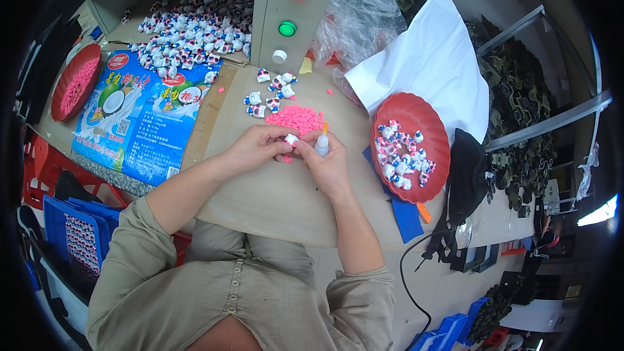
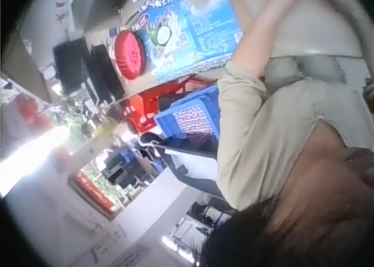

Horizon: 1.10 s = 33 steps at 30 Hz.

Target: The person assembles small plastic figures by hand, joining pink plastic parts to the figures using glue from a bottle.

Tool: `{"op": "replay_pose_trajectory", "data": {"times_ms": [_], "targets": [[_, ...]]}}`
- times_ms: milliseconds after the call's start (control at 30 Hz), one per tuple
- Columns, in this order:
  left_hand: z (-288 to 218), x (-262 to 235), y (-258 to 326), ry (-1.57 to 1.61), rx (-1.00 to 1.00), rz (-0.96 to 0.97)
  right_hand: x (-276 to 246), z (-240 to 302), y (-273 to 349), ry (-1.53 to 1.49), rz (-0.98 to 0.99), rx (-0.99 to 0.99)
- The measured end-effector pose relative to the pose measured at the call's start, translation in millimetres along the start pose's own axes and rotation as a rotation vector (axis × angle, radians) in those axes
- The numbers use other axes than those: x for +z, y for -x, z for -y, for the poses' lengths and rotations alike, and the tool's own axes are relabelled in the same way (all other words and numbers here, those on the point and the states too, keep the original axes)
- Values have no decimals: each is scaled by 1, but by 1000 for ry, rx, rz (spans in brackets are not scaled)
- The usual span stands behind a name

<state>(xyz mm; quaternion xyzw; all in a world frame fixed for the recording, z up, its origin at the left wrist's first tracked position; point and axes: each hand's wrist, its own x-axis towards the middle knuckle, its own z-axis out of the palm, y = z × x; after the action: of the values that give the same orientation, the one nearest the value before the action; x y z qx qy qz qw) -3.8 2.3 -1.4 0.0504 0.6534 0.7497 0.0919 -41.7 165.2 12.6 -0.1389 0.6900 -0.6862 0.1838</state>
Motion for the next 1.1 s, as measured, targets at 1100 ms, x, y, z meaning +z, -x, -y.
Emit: {"op": "replay_pose_trajectory", "data": {"times_ms": [1100], "targets": [[-2,4,2,154,7,-86,12,4,4,48,-89,-33]]}}
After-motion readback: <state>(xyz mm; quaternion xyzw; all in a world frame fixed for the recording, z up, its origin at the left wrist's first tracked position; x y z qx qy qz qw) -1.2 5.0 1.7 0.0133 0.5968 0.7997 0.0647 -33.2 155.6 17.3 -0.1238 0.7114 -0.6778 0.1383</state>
